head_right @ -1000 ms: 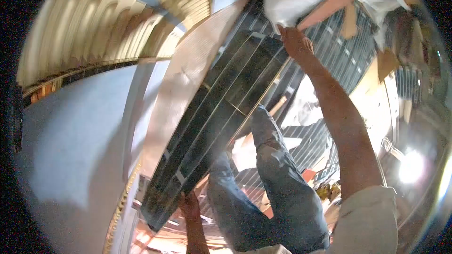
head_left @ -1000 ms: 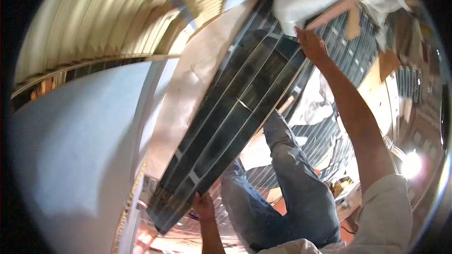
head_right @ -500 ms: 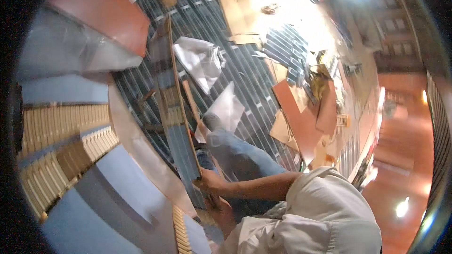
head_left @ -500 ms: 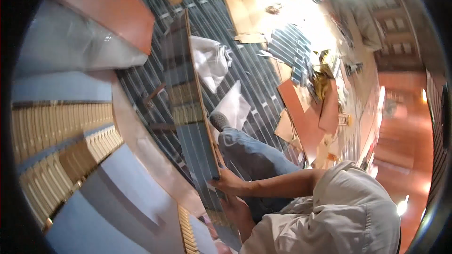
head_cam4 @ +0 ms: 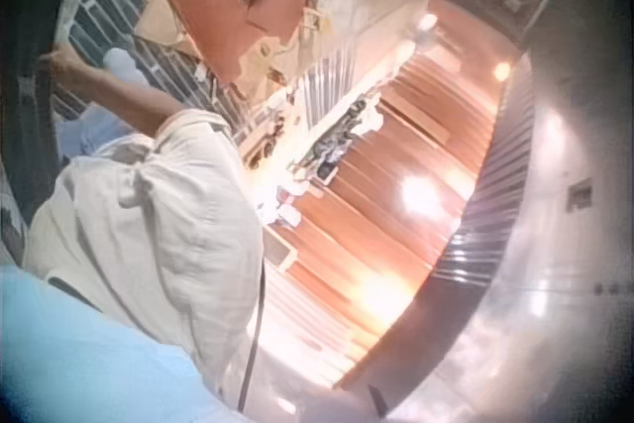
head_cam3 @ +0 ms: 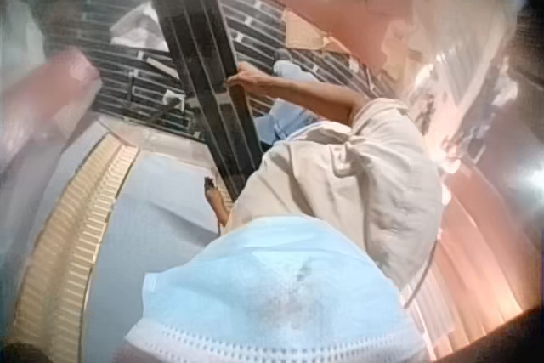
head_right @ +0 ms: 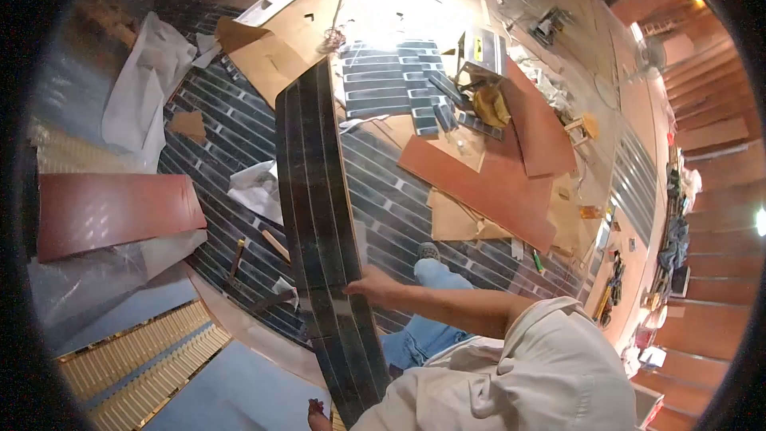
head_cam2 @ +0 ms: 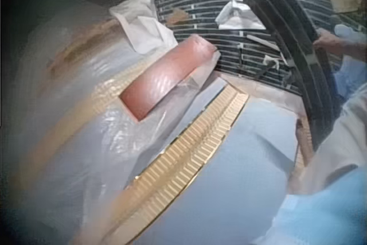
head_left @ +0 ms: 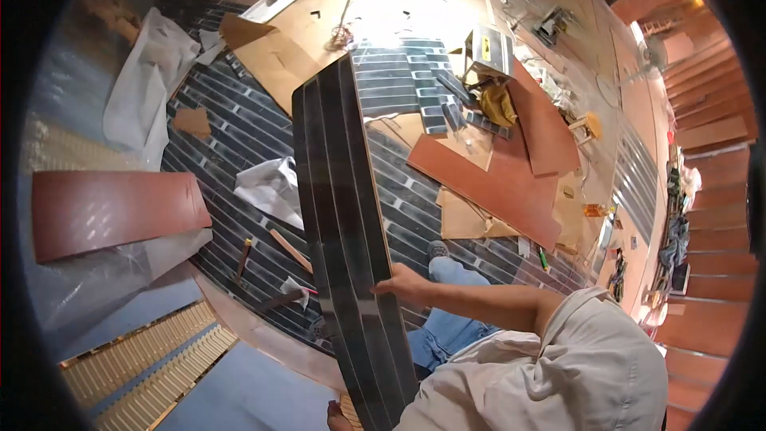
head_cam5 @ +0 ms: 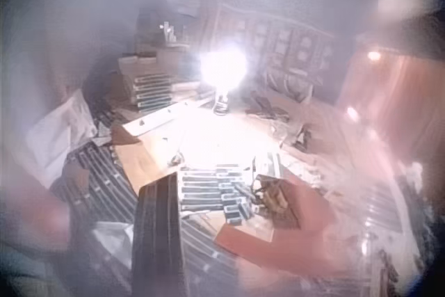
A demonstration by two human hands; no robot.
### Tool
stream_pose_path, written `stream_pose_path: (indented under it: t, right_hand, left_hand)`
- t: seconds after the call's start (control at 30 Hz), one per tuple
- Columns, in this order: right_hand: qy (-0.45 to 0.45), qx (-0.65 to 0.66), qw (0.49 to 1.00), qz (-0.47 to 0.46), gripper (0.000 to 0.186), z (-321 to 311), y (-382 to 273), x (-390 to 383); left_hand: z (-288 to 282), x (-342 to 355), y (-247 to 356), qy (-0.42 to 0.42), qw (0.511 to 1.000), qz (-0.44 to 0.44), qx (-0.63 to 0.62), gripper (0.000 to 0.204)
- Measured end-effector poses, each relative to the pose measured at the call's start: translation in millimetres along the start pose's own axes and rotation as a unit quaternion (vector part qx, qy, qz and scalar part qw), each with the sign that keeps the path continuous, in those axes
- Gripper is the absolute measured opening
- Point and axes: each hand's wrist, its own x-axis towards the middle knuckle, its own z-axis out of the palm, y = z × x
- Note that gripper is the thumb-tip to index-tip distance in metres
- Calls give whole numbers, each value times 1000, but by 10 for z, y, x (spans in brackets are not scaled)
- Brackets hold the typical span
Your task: The person uses a hammer to secure a dark flexible strip onto a floor surface marked with conductive lines, then lifts and holds a separate long strip.
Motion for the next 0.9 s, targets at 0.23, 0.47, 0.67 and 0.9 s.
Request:
stream_pose_path:
  t: [0.23,0.47,0.67,0.9]
  right_hand:
    - [143,276,950,16,23,-2542,-408,-1081]
    - [228,381,896,10,23,-4317,-438,-1223]
    - [262,511,817,-54,41,-5752,-482,-833]
    - [327,524,784,-61,36,-7059,-374,-155]
  left_hand:
    - [1747,-711,808,-182,933,-60,304,70]
    - [3839,-1201,1862,-136,791,186,567,63]
    - [5907,-1605,2403,-161,765,224,583,62]
    - [8350,-1706,2717,-158,715,273,624,65]
